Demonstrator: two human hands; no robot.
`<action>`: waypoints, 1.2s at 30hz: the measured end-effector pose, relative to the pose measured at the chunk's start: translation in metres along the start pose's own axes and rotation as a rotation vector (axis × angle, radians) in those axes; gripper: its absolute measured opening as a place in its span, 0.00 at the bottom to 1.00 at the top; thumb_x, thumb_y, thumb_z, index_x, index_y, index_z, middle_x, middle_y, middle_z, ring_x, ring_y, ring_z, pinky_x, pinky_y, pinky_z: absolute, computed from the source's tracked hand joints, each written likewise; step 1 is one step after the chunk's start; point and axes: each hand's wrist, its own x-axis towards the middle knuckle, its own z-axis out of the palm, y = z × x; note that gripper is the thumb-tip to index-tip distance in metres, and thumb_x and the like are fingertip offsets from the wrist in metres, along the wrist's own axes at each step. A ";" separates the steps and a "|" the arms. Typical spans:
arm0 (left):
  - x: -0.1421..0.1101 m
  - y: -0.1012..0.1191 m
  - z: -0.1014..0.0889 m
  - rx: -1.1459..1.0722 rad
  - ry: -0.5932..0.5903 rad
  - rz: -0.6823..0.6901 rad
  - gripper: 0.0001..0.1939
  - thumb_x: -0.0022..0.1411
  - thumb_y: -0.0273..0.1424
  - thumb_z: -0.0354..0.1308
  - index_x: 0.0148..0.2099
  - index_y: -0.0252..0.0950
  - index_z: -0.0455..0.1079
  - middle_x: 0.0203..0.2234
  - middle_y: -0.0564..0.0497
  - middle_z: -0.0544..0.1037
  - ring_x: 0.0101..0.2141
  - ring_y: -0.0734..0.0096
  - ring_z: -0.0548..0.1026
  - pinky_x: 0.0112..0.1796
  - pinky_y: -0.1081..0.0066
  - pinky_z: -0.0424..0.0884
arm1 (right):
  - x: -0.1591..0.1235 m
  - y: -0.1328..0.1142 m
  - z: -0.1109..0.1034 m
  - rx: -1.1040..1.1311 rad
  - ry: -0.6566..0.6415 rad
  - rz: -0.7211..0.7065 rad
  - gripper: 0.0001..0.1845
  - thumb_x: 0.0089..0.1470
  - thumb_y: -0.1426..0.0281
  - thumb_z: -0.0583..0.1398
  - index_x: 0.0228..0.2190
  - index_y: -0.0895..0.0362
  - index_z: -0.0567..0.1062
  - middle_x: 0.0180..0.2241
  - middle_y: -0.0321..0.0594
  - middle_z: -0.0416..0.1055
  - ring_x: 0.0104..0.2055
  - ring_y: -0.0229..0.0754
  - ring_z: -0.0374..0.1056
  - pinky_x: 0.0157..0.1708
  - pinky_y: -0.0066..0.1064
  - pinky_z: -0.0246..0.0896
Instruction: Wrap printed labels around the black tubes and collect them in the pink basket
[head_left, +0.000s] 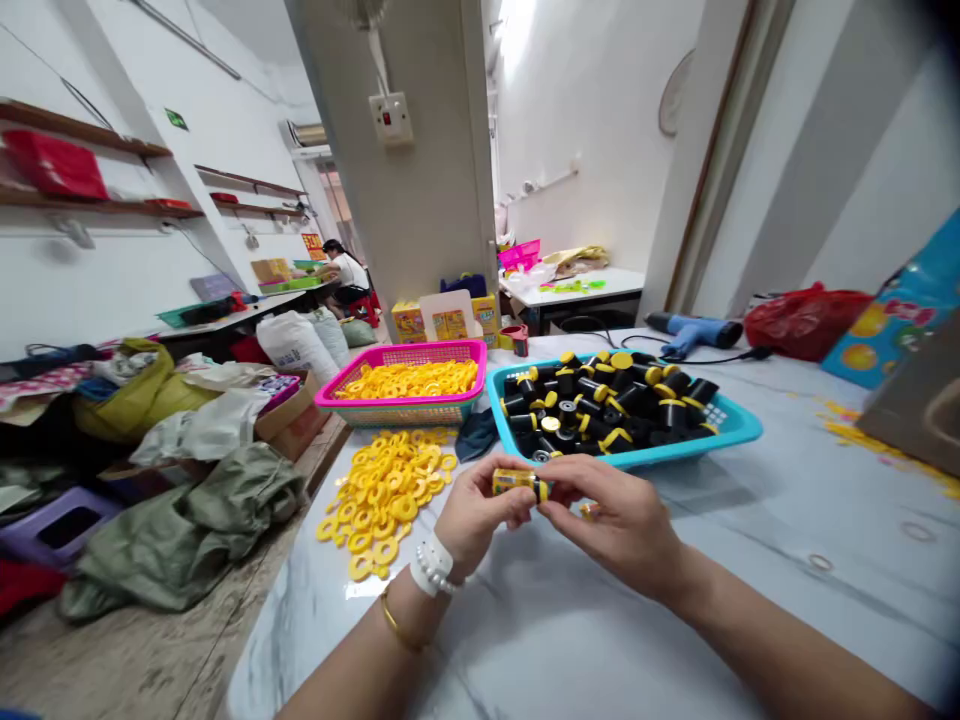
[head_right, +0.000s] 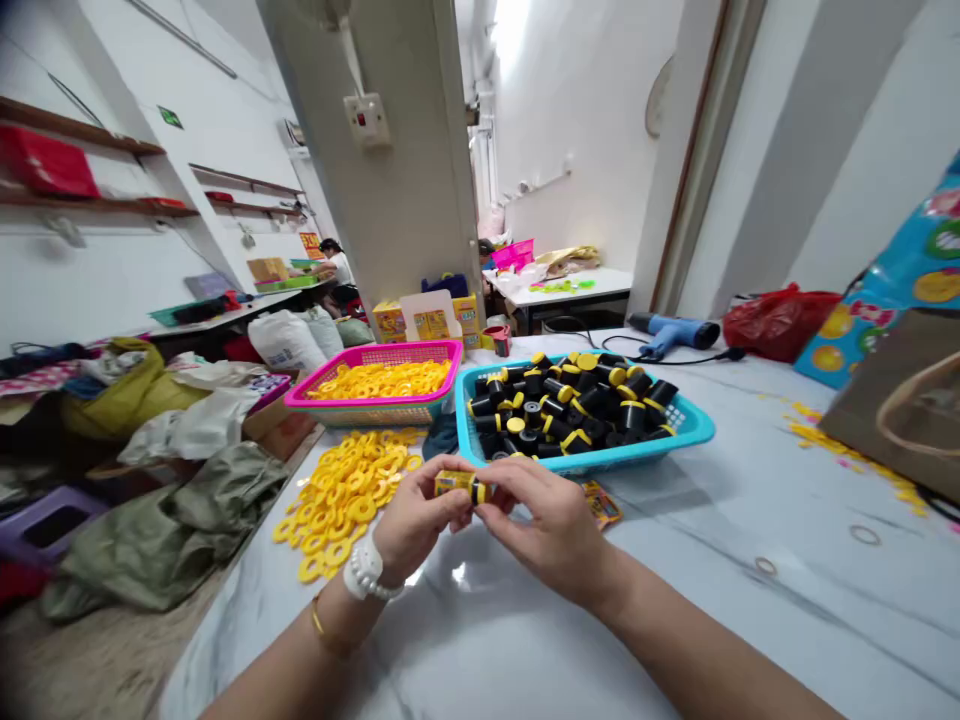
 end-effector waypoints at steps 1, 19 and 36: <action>0.000 0.000 -0.001 0.003 -0.016 -0.030 0.26 0.51 0.43 0.72 0.46 0.33 0.71 0.22 0.53 0.74 0.21 0.77 0.70 0.24 0.77 0.61 | -0.003 0.002 0.001 -0.004 0.039 -0.005 0.15 0.57 0.76 0.62 0.45 0.51 0.77 0.40 0.42 0.79 0.36 0.40 0.77 0.35 0.31 0.76; -0.005 0.001 0.004 0.328 -0.105 0.195 0.19 0.57 0.35 0.69 0.50 0.36 0.75 0.40 0.46 0.79 0.38 0.68 0.77 0.42 0.71 0.73 | -0.023 0.008 0.010 0.496 0.105 0.524 0.12 0.49 0.66 0.70 0.39 0.53 0.83 0.40 0.43 0.80 0.40 0.44 0.78 0.39 0.36 0.80; -0.006 0.002 0.002 0.490 0.034 0.233 0.19 0.61 0.45 0.63 0.46 0.36 0.71 0.32 0.49 0.76 0.29 0.73 0.73 0.31 0.74 0.68 | -0.025 0.010 0.018 0.561 0.091 0.601 0.14 0.47 0.63 0.71 0.37 0.54 0.83 0.36 0.42 0.81 0.37 0.44 0.77 0.39 0.38 0.78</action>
